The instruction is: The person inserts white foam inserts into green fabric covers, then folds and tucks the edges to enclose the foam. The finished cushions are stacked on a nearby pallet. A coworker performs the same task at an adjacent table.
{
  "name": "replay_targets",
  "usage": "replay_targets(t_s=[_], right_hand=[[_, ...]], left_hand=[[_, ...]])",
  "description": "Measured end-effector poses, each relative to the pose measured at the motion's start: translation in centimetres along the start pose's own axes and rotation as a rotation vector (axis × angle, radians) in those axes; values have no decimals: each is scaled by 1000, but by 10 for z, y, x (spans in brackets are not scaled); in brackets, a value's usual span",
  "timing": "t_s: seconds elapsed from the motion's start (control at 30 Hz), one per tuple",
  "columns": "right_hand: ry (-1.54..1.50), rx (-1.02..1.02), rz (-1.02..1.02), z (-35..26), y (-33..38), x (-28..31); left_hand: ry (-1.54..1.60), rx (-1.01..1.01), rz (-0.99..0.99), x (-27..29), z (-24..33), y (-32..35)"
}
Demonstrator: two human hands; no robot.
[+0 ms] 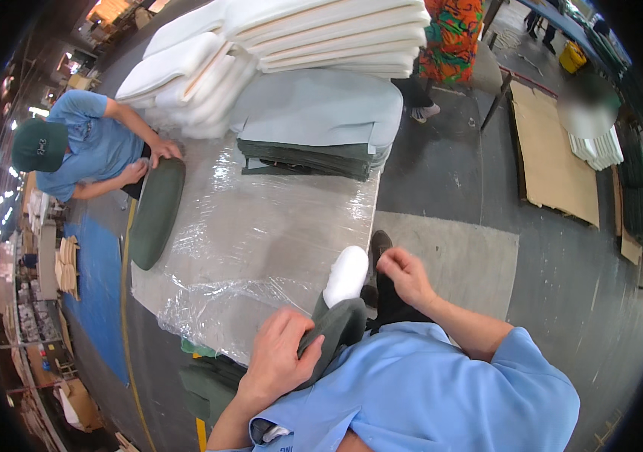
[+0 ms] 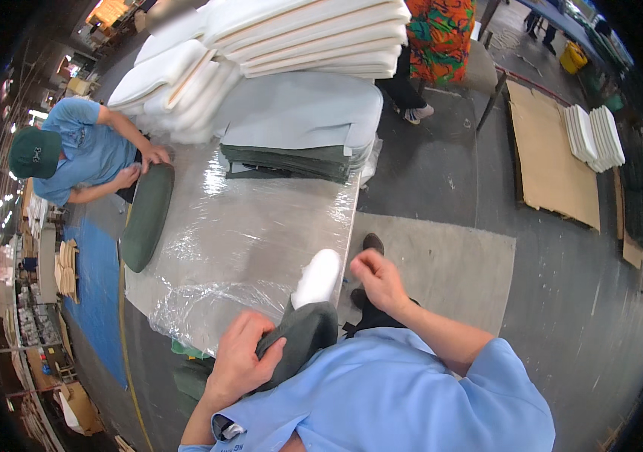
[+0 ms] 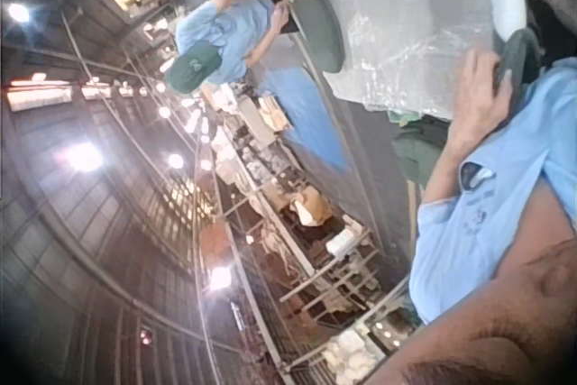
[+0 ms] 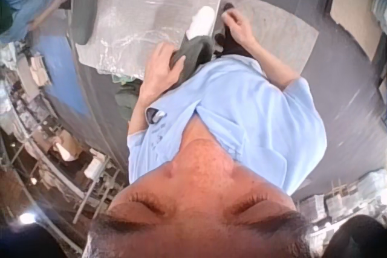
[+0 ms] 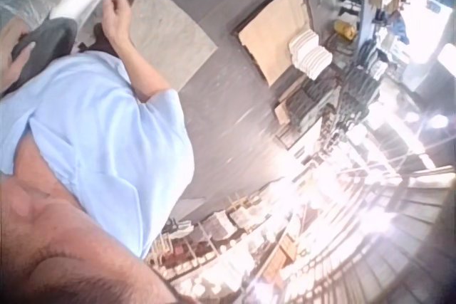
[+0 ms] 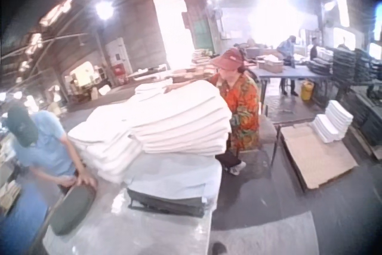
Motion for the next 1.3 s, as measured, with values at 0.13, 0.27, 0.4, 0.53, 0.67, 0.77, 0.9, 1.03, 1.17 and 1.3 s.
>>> replay_targets(t_s=[0.13, 0.27, 0.4, 0.53, 0.67, 0.77, 0.9, 1.03, 1.17, 1.3], right_hand=[[-296, -431, -434, 42, 30, -48], [-492, -556, -737, 60, 49, -75], [-617, -876, -883, 37, 63, -72], [-641, -624, -1143, 23, 55, -71], [-710, -540, -1194, 3, 50, -69], [-635, -446, -1106, -7, 49, -68], [-431, -216, -960, -20, 47, -62], [-308, -59, -717, -43, 54, -49], [-62, 205, -424, -63, 62, -46], [264, 519, -232, -86, 64, -48]], left_hand=[[-4, -121, -17, 2, 13, 5], [84, -202, -56, 2, 21, 10], [190, -185, -111, 0, 23, 19], [334, -165, -286, 1, 28, 18], [798, -4, -660, -2, 23, 19], [1135, 480, -630, -21, -36, 15], [145, -9, -259, -24, -16, -32], [-116, -238, -266, -31, -13, -35], [-148, -308, -210, -15, -4, -35], [-140, -344, -132, -21, -23, -25]])
Point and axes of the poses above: each hand's wrist, its own y-axis away from the middle knuckle, its own x-axis out of the back of the hand, z = x × y, the point moved 5 cm from there along -y, towards the middle knuckle
